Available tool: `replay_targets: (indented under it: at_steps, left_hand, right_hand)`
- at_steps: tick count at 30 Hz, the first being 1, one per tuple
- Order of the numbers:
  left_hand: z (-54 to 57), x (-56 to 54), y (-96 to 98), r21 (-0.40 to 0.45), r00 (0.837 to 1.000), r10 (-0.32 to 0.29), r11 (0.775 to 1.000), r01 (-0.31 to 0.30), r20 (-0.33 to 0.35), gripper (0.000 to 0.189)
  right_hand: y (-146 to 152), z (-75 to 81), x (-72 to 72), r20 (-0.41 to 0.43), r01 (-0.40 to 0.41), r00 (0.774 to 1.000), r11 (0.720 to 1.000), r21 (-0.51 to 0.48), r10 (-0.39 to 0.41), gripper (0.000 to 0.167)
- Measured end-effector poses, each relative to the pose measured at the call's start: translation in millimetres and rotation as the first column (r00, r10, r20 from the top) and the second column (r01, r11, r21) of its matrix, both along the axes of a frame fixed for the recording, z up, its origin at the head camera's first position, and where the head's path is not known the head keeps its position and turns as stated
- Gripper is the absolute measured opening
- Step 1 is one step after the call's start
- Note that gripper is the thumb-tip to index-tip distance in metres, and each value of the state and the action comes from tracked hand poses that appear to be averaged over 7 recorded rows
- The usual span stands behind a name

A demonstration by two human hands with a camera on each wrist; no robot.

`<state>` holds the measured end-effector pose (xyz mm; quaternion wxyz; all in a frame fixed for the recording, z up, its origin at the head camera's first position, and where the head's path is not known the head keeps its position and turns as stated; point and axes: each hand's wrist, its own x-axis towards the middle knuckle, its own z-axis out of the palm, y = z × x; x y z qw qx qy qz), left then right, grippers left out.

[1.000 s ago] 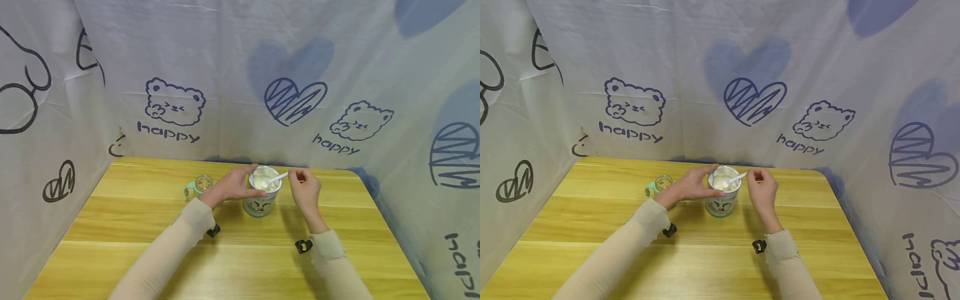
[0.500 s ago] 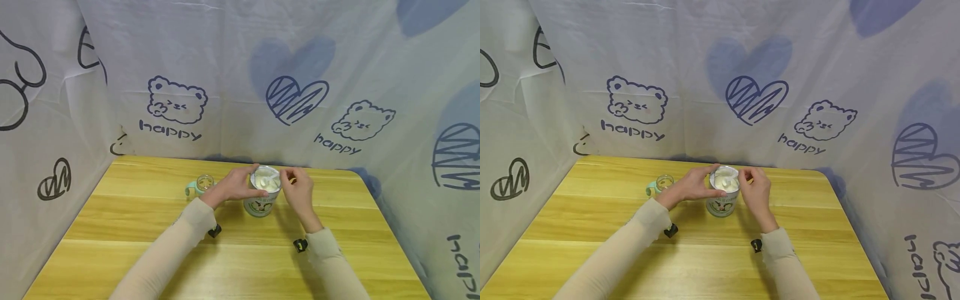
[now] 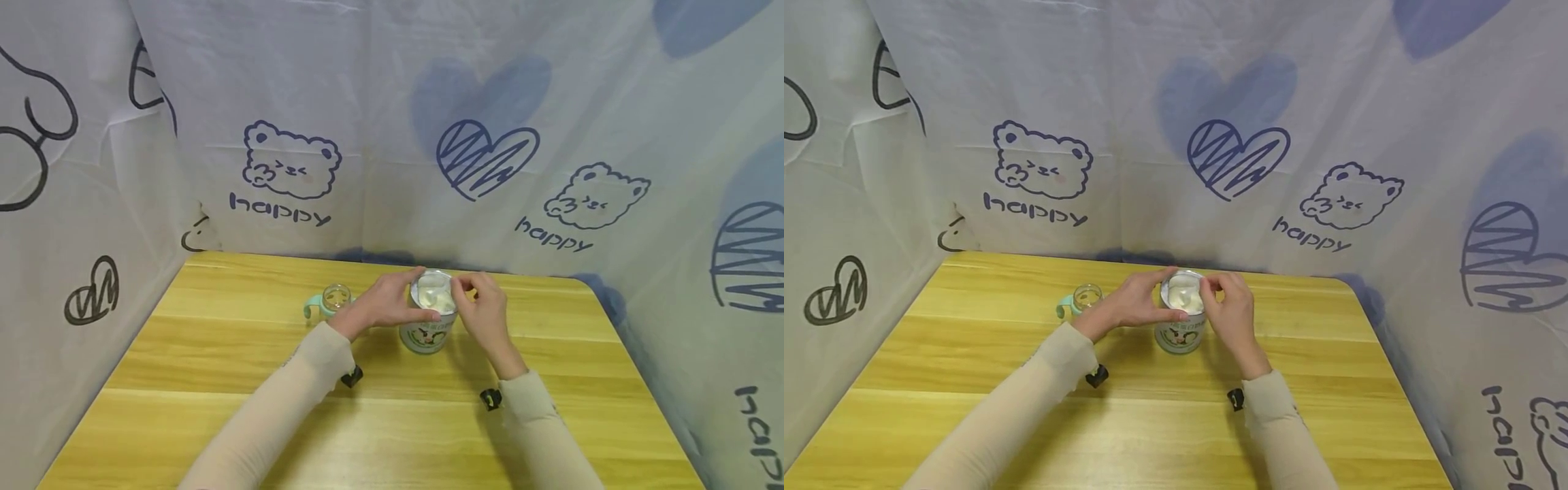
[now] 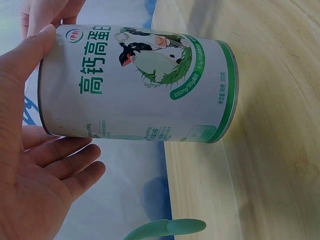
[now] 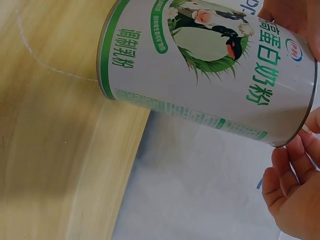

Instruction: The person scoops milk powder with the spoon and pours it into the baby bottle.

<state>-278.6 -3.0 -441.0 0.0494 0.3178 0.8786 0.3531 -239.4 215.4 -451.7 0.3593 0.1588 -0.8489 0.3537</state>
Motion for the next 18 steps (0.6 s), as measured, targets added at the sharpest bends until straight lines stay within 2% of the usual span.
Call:
replay_targets:
  at_steps: [18]
  left_hand:
    - [1.8,-3.5,0.0,-0.021,1.0,-0.011,1.0,0.011,-0.008,0.105]
  right_hand:
    - [-4.2,5.9,-4.1,-0.018,-0.132,0.991,0.987,0.091,0.135,0.008]
